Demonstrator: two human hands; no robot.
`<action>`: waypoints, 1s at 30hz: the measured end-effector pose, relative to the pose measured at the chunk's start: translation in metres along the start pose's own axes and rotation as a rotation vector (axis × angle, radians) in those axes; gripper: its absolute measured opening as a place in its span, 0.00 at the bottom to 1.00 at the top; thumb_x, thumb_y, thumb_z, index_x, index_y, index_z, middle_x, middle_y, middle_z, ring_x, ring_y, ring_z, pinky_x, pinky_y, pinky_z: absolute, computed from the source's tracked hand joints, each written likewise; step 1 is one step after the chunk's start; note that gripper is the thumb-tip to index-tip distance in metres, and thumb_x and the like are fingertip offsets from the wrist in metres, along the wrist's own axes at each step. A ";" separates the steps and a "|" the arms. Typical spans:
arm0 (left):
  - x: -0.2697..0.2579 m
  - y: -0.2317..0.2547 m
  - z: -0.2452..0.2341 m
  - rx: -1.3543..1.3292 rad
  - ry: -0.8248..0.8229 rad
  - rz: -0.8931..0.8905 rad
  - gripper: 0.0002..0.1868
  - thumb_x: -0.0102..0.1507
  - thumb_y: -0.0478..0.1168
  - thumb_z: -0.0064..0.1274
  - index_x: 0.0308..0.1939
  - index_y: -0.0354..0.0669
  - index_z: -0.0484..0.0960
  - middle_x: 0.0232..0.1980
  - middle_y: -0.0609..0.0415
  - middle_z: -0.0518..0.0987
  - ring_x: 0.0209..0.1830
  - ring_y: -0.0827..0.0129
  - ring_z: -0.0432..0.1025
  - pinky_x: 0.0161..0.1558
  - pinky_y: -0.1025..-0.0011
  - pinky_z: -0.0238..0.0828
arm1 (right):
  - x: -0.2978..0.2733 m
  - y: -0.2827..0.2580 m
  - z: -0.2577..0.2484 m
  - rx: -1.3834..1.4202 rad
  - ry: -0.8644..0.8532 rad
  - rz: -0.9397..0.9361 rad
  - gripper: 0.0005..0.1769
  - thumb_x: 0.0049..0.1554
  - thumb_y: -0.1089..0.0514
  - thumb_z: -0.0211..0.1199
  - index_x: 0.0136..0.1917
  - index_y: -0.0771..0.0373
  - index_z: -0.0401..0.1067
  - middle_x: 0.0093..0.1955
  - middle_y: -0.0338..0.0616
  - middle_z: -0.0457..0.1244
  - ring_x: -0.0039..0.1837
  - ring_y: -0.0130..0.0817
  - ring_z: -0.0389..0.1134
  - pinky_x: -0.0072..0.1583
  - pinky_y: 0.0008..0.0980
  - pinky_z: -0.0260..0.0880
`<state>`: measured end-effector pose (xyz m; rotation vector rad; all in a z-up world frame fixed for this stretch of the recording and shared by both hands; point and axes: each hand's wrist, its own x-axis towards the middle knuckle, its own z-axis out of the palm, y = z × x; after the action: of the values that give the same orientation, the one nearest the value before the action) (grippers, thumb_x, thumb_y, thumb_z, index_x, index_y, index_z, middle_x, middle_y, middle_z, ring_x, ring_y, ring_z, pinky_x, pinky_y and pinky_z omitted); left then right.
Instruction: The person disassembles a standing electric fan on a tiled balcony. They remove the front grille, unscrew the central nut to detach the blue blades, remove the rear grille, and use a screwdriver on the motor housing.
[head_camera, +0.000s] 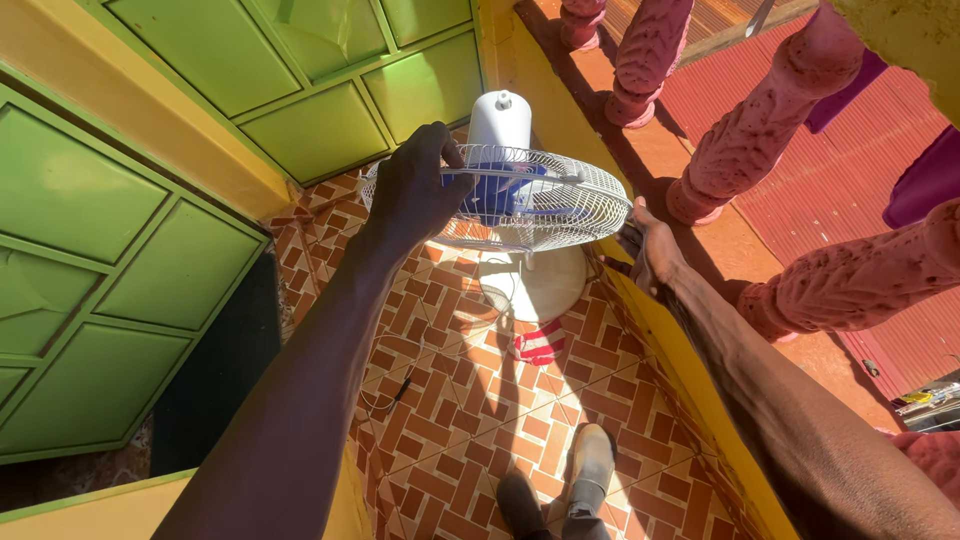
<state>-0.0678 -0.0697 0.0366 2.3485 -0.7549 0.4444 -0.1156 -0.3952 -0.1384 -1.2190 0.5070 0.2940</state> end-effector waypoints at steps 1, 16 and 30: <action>-0.003 0.001 0.002 -0.036 0.001 -0.004 0.15 0.55 0.35 0.64 0.36 0.41 0.71 0.38 0.45 0.78 0.39 0.51 0.78 0.39 0.56 0.73 | -0.001 0.003 0.000 0.003 0.011 0.014 0.35 0.64 0.28 0.37 0.73 0.48 0.60 0.74 0.35 0.54 0.71 0.32 0.52 0.68 0.50 0.65; -0.020 0.010 -0.004 -0.211 -0.066 -0.152 0.15 0.54 0.36 0.63 0.36 0.42 0.71 0.36 0.48 0.78 0.37 0.57 0.78 0.39 0.61 0.74 | 0.056 0.036 -0.016 0.034 0.071 0.038 0.24 0.68 0.53 0.34 0.59 0.66 0.69 0.50 0.52 0.68 0.49 0.42 0.69 0.49 0.43 0.75; -0.026 0.011 0.007 -0.181 0.037 -0.011 0.15 0.51 0.34 0.65 0.35 0.40 0.72 0.35 0.46 0.79 0.39 0.52 0.76 0.38 0.59 0.72 | 0.110 0.072 -0.055 0.003 0.300 0.029 0.23 0.68 0.55 0.35 0.53 0.67 0.71 0.46 0.48 0.69 0.39 0.39 0.70 0.44 0.44 0.75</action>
<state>-0.0943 -0.0712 0.0240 2.1688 -0.7334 0.3968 -0.0679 -0.4288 -0.2685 -1.2602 0.7845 0.1337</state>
